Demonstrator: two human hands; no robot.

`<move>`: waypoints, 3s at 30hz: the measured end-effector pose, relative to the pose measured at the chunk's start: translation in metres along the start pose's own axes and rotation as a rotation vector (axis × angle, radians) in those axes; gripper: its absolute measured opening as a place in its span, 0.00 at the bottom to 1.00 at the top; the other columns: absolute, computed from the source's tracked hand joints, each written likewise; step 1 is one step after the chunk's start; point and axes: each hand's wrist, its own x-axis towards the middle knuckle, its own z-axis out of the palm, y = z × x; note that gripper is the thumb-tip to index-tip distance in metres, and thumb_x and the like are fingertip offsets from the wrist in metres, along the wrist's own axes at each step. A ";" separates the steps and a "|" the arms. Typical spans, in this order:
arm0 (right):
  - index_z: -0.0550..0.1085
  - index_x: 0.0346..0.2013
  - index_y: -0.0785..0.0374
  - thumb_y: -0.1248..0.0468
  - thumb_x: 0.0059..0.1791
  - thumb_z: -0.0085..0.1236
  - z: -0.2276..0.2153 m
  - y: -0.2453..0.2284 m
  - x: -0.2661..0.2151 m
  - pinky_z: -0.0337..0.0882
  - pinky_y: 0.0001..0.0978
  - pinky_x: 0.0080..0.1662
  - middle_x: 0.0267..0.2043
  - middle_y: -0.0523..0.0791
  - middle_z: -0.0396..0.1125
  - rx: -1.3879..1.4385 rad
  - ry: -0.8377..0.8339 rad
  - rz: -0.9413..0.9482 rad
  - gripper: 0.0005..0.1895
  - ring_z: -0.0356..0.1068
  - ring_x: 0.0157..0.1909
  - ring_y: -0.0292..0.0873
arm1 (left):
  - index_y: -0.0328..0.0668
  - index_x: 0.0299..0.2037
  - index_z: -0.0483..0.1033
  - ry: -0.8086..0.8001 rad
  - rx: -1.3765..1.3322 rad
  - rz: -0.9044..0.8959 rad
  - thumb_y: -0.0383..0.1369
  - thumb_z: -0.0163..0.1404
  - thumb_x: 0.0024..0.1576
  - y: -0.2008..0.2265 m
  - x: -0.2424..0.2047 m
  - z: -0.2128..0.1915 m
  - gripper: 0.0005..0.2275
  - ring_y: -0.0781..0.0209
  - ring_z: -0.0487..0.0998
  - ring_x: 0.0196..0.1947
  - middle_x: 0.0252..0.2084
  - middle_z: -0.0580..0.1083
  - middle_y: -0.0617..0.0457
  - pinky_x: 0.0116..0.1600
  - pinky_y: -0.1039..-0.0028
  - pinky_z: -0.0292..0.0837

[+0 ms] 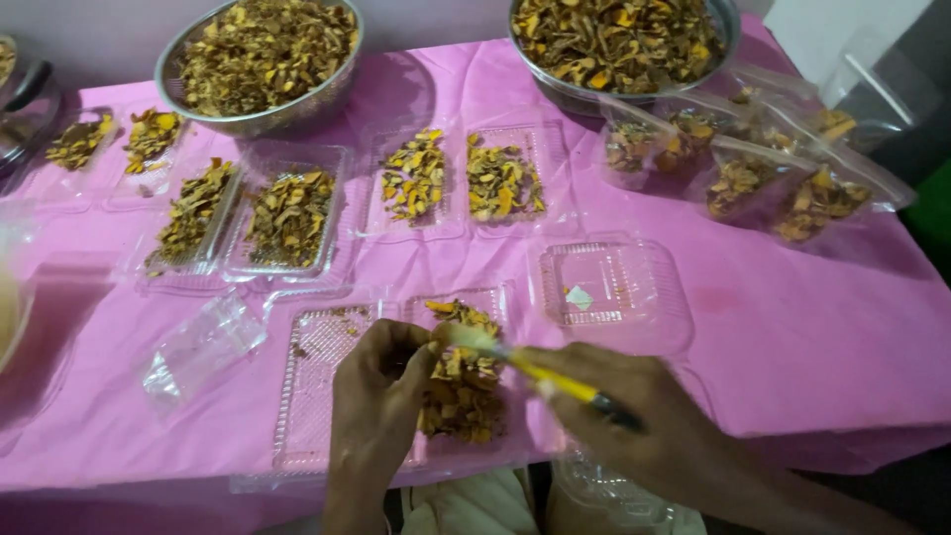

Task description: Using a small brush to sweep dried plant material into plastic containers on a table.

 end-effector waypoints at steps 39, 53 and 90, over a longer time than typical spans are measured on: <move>0.76 0.60 0.58 0.62 0.51 0.54 0.002 0.007 -0.024 0.71 0.25 0.39 0.41 0.41 0.77 -0.039 0.052 0.055 0.22 0.74 0.36 0.33 | 0.49 0.40 0.80 0.149 0.419 0.384 0.21 0.62 0.47 -0.056 0.022 0.022 0.14 0.54 0.77 0.48 0.48 0.79 0.52 0.53 0.66 0.82; 0.74 0.57 0.64 0.70 0.50 0.54 0.028 0.005 -0.024 0.76 0.24 0.43 0.41 0.47 0.78 -0.025 0.116 -0.162 0.20 0.80 0.38 0.37 | 0.45 0.36 0.80 0.101 0.036 0.180 0.31 0.52 0.58 -0.033 -0.008 0.011 0.04 0.65 0.79 0.31 0.32 0.82 0.56 0.35 0.75 0.78; 0.81 0.52 0.60 0.62 0.47 0.57 -0.011 -0.004 -0.042 0.81 0.23 0.47 0.48 0.43 0.84 -0.067 0.297 0.185 0.20 0.85 0.45 0.33 | 0.44 0.41 0.71 0.252 1.025 0.484 0.21 0.48 0.54 -0.044 0.047 0.043 0.08 0.47 0.71 0.42 0.41 0.73 0.47 0.47 0.57 0.68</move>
